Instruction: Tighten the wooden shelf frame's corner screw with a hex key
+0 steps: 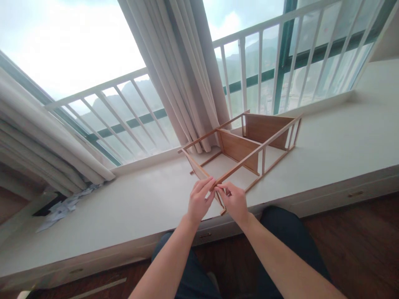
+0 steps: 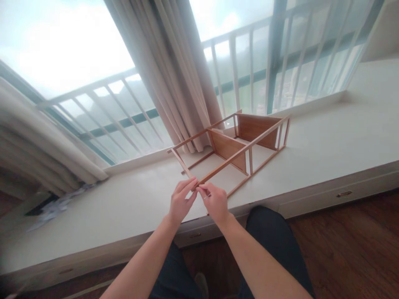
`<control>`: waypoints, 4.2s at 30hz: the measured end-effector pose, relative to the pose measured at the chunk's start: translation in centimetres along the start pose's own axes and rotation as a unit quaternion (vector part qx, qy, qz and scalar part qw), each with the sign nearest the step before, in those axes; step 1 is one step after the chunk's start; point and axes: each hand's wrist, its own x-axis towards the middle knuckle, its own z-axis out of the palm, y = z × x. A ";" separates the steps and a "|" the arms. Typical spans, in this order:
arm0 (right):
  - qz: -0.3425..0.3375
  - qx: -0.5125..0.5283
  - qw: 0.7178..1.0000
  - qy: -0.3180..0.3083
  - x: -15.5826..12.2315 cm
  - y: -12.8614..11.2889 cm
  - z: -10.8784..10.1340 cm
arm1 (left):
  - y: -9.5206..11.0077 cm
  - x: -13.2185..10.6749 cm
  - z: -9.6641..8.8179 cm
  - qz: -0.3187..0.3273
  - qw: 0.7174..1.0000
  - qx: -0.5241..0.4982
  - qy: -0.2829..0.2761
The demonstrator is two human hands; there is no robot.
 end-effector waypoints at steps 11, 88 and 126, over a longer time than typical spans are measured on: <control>-0.008 -0.103 0.985 -0.139 2.5 -0.6 -2.5 | 0.0 0.3 0.2 0.007 0.999 0.029 0.034; -0.177 0.002 0.974 -0.140 3.3 -2.0 -6.4 | 0.1 0.9 1.0 -0.009 0.995 -0.086 0.049; -0.137 0.086 0.960 -0.229 3.4 0.4 -6.8 | 0.3 0.7 1.5 -0.003 0.995 -0.082 0.050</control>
